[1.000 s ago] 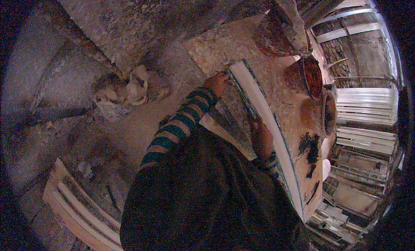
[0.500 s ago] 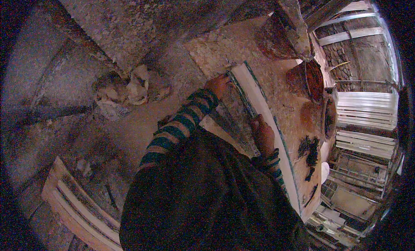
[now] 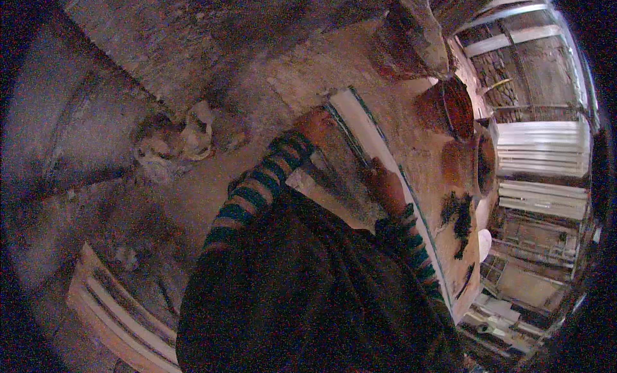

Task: The person uses a cloth to wipe a large, curved wooden surface in a workshop. They move items like a long white board and a bucket aside to access the surface, then wipe it with a cloth, occasionally dipping the cloth into a bucket.

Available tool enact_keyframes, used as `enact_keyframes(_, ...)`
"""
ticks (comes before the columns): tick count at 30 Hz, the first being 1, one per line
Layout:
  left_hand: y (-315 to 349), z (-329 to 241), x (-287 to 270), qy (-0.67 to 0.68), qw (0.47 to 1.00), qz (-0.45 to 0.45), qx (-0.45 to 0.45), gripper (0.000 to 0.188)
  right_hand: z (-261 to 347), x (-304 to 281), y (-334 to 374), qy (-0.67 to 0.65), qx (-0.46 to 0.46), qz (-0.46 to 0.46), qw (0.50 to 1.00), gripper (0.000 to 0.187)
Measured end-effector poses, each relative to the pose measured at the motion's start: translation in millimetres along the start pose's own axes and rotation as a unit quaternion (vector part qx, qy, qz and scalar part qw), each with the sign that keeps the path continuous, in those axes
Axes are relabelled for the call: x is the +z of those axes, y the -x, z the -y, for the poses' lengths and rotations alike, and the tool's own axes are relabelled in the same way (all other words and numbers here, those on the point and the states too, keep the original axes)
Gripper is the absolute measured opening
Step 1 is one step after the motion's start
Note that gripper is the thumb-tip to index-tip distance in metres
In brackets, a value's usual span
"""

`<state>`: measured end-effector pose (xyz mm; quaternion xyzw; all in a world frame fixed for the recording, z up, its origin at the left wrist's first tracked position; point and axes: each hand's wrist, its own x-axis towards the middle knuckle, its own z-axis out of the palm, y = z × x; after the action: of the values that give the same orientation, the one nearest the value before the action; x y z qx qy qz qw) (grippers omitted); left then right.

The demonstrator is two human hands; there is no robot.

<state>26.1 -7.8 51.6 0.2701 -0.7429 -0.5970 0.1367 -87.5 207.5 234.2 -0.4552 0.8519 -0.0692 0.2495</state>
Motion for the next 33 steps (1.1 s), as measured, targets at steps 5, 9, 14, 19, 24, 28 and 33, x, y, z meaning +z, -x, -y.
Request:
enact_keyframes(5,-10,43,28,-0.169,0.975,-0.123,0.074,0.036,-13,4,11,-0.016,-0.089,-0.025,0.996,0.026)
enact_keyframes(9,-6,43,35,-0.15,0.974,-0.146,0.082,0.043,-20,11,7,-0.013,-0.12,-0.036,0.992,0.02)
enact_keyframes(14,-11,47,39,-0.178,0.969,-0.156,0.068,0.043,-37,3,-6,-0.128,-0.125,0.038,0.983,0.014)
enact_keyframes(19,-16,43,36,-0.146,0.98,-0.113,0.08,0.037,-40,-19,-22,0.024,-0.112,0.075,0.991,0.01)
enact_keyframes(24,-17,51,38,-0.116,0.98,-0.117,0.114,0.03,-46,-31,-32,-0.033,-0.052,0.178,0.982,0.012)
enact_keyframes(28,-10,42,41,-0.144,0.98,-0.11,0.084,0.03,-65,-12,-32,0.012,-0.241,0.064,0.968,0.018)
enact_keyframes(33,12,60,58,-0.07,0.977,-0.178,0.098,0.032,-38,40,21,-0.046,0.113,0.031,0.992,0.033)
